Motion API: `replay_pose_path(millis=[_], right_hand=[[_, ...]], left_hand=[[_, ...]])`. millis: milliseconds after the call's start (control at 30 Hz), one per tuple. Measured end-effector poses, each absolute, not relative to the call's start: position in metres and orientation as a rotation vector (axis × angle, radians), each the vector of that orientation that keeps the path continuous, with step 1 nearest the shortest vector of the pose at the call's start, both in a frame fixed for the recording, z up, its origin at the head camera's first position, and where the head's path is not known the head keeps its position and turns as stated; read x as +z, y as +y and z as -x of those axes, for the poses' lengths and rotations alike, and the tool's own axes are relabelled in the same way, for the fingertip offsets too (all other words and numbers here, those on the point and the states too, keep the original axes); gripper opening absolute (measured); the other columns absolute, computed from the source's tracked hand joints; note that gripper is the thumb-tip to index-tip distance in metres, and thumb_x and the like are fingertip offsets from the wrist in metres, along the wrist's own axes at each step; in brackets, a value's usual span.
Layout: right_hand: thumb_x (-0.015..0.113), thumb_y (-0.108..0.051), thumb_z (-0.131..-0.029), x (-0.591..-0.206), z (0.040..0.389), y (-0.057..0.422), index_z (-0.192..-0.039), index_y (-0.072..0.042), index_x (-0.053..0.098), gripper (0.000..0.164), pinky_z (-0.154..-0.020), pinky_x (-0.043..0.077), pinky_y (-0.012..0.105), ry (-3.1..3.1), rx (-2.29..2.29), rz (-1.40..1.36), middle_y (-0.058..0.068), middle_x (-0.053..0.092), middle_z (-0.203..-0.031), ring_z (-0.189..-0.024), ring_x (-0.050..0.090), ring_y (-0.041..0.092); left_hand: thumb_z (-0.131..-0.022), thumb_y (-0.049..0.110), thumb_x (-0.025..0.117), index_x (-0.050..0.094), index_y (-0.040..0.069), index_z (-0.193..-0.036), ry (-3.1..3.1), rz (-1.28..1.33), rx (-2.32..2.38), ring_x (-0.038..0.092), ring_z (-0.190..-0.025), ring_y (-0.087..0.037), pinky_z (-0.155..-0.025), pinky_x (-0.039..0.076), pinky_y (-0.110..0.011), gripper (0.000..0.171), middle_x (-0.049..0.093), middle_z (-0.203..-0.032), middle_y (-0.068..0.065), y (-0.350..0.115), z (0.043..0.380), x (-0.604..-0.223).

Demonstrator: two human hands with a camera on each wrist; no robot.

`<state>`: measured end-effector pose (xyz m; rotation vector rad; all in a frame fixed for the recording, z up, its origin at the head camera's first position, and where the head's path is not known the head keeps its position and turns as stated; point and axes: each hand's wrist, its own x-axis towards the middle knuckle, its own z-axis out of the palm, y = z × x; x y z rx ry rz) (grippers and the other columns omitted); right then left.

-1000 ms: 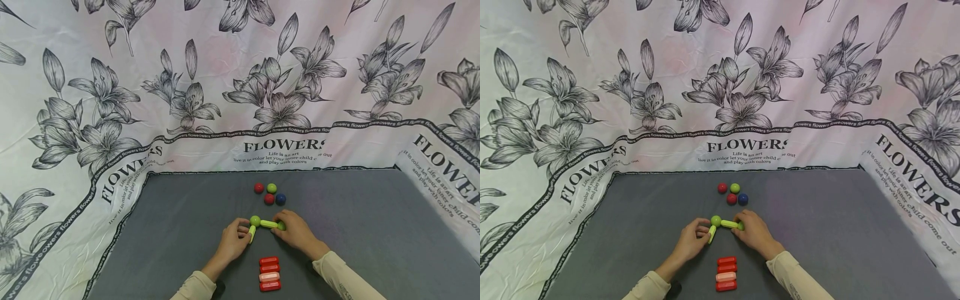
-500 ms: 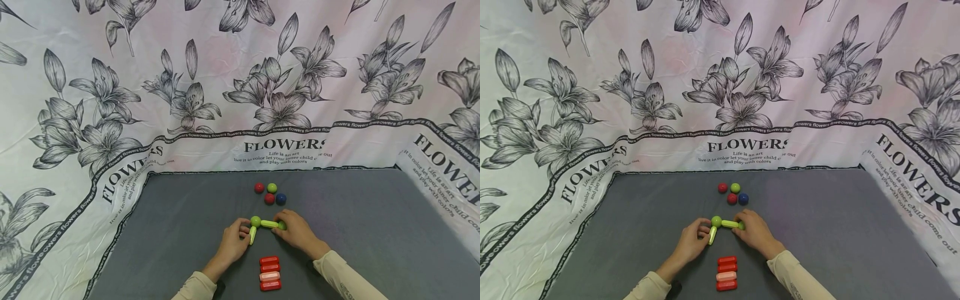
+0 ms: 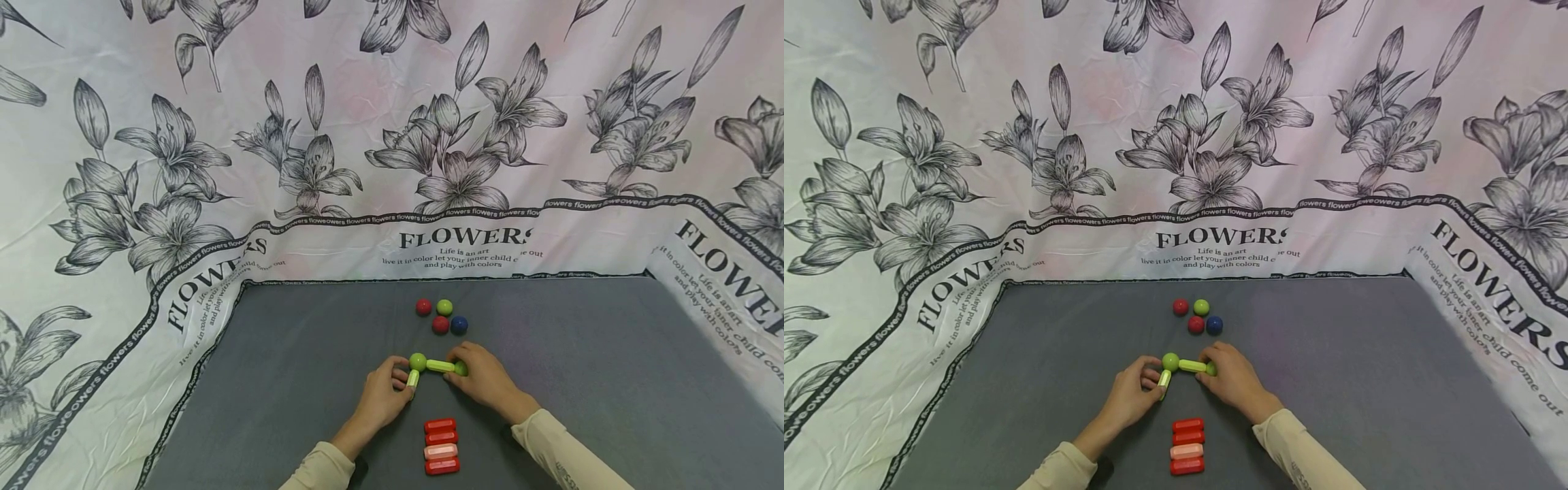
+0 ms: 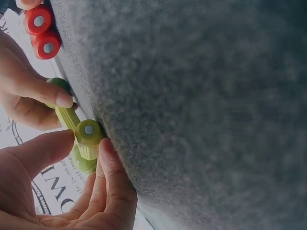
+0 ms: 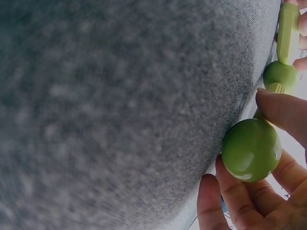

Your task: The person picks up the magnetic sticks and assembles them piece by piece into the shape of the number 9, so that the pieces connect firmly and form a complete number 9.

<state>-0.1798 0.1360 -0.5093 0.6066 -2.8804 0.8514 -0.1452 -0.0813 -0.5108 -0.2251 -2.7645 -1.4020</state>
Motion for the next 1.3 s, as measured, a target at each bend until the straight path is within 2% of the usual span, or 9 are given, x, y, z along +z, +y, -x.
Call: replay_pose_path(millis=[233, 500, 700, 867, 1100, 1300], right_hand=[[0.082, -0.022, -0.083, -0.507, 0.181, 0.138, -0.094, -0.014, 0.072, 0.017, -0.073, 0.048, 0.032, -2.869, 0.897, -0.6, -0.003, 0.064, -0.089, -0.079, 0.054, 0.009], [0.078, -0.021, -0.087, -0.507, 0.188, 0.141, -0.101, -0.012, 0.074, 0.017, -0.081, 0.055, 0.041, -2.782, 0.992, -0.555, 0.002, 0.073, -0.098, -0.09, 0.068, 0.019], [0.083, -0.017, -0.082, -0.507, 0.196, 0.146, -0.106, -0.007, 0.074, 0.027, -0.082, 0.057, 0.046, -2.588, 1.042, -0.507, 0.009, 0.075, -0.103, -0.095, 0.07, 0.027], [0.082, -0.019, -0.083, -0.508, 0.211, 0.152, -0.118, -0.006, 0.072, 0.038, -0.088, 0.056, 0.051, -2.555, 1.221, -0.383, 0.016, 0.073, -0.118, -0.109, 0.068, 0.035], [0.08, -0.028, -0.086, -0.513, 0.229, 0.16, -0.128, -0.012, 0.068, 0.047, -0.092, 0.056, 0.049, -2.645, 1.427, -0.18, 0.015, 0.068, -0.13, -0.116, 0.067, 0.036], [0.081, -0.027, -0.085, -0.519, 0.239, 0.16, -0.13, -0.01, 0.067, 0.049, -0.096, 0.055, 0.049, -2.664, 1.521, -0.116, 0.016, 0.067, -0.133, -0.12, 0.065, 0.037]], left_hand=[[-0.08, 0.003, 0.077, 0.062, 0.001, -0.119, -2.777, 0.23, -1.407, 0.067, -0.073, -0.011, -0.065, 0.051, -0.023, 0.042, 0.071, -0.088, -0.01, -0.079, 0.145, -0.508], [-0.082, 0.004, 0.077, 0.06, 0.001, -0.122, -2.793, 0.228, -1.433, 0.067, -0.07, -0.011, -0.062, 0.051, -0.024, 0.043, 0.071, -0.087, -0.01, -0.079, 0.147, -0.508], [-0.083, 0.005, 0.077, 0.06, 0.001, -0.122, -2.801, 0.233, -1.439, 0.068, -0.072, -0.013, -0.063, 0.052, -0.025, 0.043, 0.071, -0.089, -0.009, -0.08, 0.148, -0.51], [-0.083, 0.005, 0.077, 0.061, 0.002, -0.123, -2.808, 0.218, -1.431, 0.068, -0.073, -0.012, -0.064, 0.052, -0.024, 0.043, 0.071, -0.089, -0.009, -0.079, 0.149, -0.509], [-0.083, 0.005, 0.077, 0.06, 0.002, -0.123, -2.832, 0.208, -1.411, 0.066, -0.073, -0.01, -0.064, 0.051, -0.023, 0.043, 0.07, -0.089, -0.008, -0.08, 0.148, -0.509], [-0.084, 0.006, 0.077, 0.061, 0.002, -0.123, -2.829, 0.21, -1.411, 0.065, -0.073, -0.009, -0.064, 0.051, -0.023, 0.043, 0.069, -0.089, -0.008, -0.08, 0.148, -0.511]])
